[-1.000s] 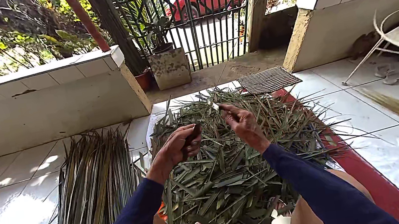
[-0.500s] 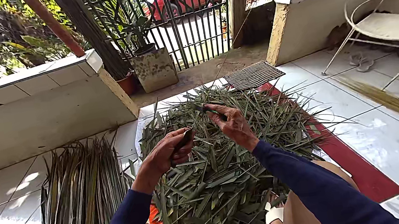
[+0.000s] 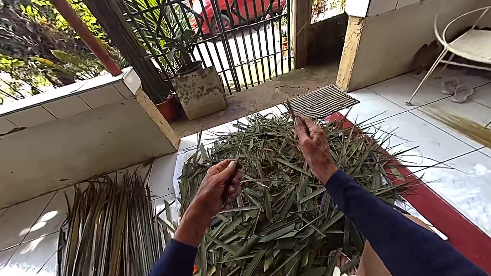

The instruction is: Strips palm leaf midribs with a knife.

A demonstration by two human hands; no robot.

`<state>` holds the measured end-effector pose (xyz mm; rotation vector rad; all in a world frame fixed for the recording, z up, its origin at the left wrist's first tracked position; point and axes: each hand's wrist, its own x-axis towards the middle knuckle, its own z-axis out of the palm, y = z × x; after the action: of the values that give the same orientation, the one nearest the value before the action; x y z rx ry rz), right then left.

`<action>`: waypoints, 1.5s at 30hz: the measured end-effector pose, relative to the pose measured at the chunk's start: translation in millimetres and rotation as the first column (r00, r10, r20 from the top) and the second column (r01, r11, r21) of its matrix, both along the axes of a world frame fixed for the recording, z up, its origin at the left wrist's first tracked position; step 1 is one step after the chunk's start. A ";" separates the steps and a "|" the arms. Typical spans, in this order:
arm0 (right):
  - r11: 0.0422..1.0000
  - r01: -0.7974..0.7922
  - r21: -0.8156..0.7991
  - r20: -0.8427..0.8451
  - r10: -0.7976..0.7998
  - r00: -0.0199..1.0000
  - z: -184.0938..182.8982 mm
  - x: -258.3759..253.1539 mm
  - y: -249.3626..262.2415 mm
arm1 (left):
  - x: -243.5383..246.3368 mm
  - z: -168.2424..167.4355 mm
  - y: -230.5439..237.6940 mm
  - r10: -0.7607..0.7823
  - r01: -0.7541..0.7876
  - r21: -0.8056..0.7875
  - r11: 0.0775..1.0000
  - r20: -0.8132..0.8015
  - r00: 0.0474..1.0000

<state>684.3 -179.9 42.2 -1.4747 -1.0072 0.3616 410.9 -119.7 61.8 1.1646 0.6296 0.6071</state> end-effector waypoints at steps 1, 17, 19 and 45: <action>0.998 -0.046 -0.035 -0.013 0.046 0.999 2.6 -5.7 -1.5 | 7.0 1.0 2.1 0.075 -0.076 0.041 0.996 0.010 0.997; 0.936 -0.290 -0.201 0.152 0.322 0.934 -19.6 -37.5 -18.9 | 46.8 4.8 -1.8 0.276 -0.293 0.263 0.919 0.101 0.956; 0.926 -0.301 -0.230 0.157 0.340 0.927 -20.8 -28.8 -18.8 | 35.7 11.2 3.2 0.279 -0.294 0.356 0.887 0.095 0.956; 0.871 -0.468 -0.147 -0.033 0.468 0.883 -6.1 -64.2 -16.9 | 39.6 16.3 -3.1 0.467 -0.527 0.600 0.601 0.272 0.842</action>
<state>620.1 -196.8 36.1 -1.3498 -1.3667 0.8006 450.5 -122.9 78.0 1.6173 0.6928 1.4537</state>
